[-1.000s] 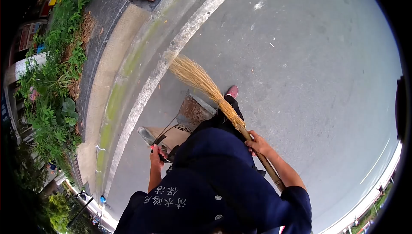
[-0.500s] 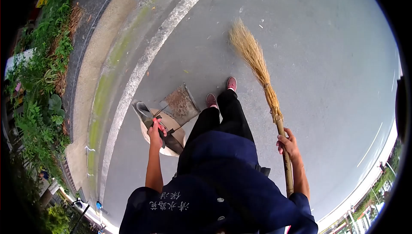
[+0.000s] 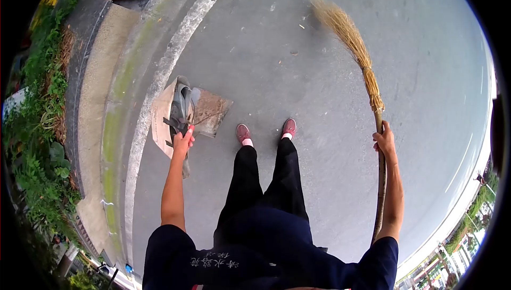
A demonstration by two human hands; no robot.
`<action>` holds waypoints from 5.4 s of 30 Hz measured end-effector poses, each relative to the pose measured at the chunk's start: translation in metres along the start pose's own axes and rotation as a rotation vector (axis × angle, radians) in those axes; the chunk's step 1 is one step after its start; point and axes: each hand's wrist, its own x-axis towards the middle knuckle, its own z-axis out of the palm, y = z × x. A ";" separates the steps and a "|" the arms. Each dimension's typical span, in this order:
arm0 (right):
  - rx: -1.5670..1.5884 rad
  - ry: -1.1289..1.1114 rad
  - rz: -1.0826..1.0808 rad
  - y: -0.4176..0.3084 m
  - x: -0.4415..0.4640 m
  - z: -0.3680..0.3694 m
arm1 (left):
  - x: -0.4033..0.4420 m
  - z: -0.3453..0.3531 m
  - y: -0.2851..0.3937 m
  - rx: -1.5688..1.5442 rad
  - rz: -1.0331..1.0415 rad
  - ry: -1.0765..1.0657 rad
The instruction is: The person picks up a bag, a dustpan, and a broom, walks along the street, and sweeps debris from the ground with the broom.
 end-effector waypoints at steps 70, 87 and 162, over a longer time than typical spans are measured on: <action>-0.552 -0.616 0.243 0.389 -0.327 -0.073 | -0.257 0.224 -0.305 0.041 0.048 0.232; -0.144 -0.499 -0.047 0.370 -0.310 -0.023 | -0.346 0.175 -0.317 -0.364 -0.009 0.117; -0.120 -0.068 -1.257 -0.347 0.241 -0.433 | 0.039 0.338 0.705 -1.344 0.418 0.367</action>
